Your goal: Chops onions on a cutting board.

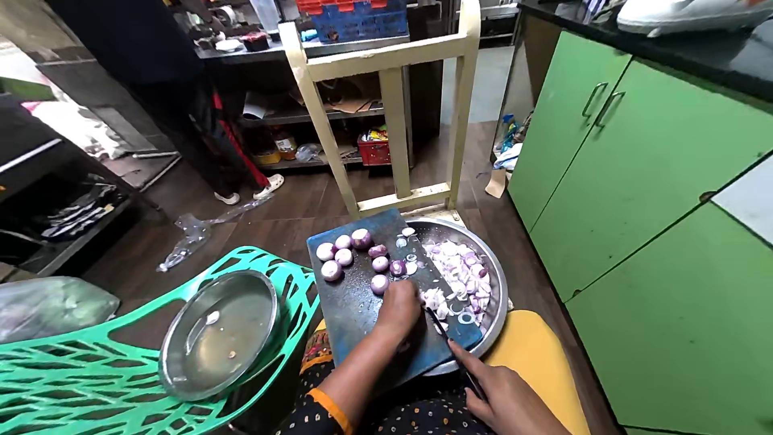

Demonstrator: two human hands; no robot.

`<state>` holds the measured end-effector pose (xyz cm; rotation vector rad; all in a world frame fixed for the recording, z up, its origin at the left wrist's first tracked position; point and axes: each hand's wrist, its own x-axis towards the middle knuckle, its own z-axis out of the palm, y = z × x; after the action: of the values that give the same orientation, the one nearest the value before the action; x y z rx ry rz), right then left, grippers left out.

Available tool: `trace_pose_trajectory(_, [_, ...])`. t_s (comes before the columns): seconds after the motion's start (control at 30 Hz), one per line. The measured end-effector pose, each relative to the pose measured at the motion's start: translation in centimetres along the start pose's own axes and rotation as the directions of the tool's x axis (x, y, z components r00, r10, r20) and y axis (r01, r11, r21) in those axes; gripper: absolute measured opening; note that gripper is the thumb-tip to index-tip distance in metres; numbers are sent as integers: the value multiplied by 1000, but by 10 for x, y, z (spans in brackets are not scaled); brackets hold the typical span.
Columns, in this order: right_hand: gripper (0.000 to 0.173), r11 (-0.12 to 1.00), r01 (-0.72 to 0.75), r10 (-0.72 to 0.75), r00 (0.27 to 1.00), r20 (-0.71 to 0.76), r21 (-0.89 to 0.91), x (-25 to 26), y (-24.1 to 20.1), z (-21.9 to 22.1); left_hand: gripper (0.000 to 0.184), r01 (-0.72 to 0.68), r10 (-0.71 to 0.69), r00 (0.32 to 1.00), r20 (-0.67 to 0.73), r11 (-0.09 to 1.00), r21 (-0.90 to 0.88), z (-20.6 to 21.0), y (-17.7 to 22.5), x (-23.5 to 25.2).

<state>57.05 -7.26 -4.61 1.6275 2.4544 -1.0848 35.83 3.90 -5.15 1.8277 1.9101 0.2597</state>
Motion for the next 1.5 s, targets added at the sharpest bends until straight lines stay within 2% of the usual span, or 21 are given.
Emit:
trace_pose_trajectory(0.1, [72,998,67,-68,997,40,17,10,1,2,21,-47,41,996,-74,996,-75,-31,-7,-2])
trace_pose_trajectory(0.17, [70,998,55,-56,998,18,22,21,2,4,20,-54,42,991,-130,994,-92,-54,-19,-8])
trace_pose_trajectory(0.27, [67,1000,-13,15,995,-95,24,34,12,-4,26,53,-56,998,-37,997,-60,-72,-41,-24])
trace_pose_trajectory(0.37, [70,994,-111,106,975,-194,-13,40,25,-14,39,122,-119,991,58,992,-44,-53,-54,-36])
trace_pose_trajectory(0.47, [70,996,-87,76,966,-246,-33,37,22,-14,34,96,-95,995,11,992,-79,-27,-53,-31])
trace_pose_trajectory(0.6, [73,993,-85,80,995,-67,-79,31,0,-3,21,-1,0,1000,-5,996,-84,-14,-29,-16])
trace_pose_trajectory(0.67, [73,994,-50,41,995,-93,-98,32,-7,-2,14,-30,30,999,19,999,-10,-12,-17,-6])
trace_pose_trajectory(0.73, [72,992,-16,3,995,-102,-124,36,-15,-5,16,-8,2,997,72,996,87,-16,-5,-2])
trace_pose_trajectory(0.83, [71,989,-33,27,999,-40,-145,55,-26,-8,20,7,-33,991,130,981,193,-20,9,1])
trace_pose_trajectory(0.97, [76,982,-68,72,997,14,-178,53,-24,-5,21,5,-39,988,152,975,221,-21,13,0])
trace_pose_trajectory(1.07, [74,984,-60,60,998,-2,-166,32,-26,-9,19,-14,-26,987,158,970,245,-22,16,0])
trace_pose_trajectory(1.23, [69,981,-61,54,998,-37,-187,59,-29,-1,18,-46,0,985,171,962,268,-15,14,2])
trace_pose_trajectory(1.4, [74,982,-60,59,998,-13,-179,32,-28,-7,17,-11,-26,989,148,969,247,-20,16,-3])
trace_pose_trajectory(1.5, [69,984,-43,38,999,-32,-173,46,-36,-6,15,2,-39,990,137,965,263,-14,16,-7])
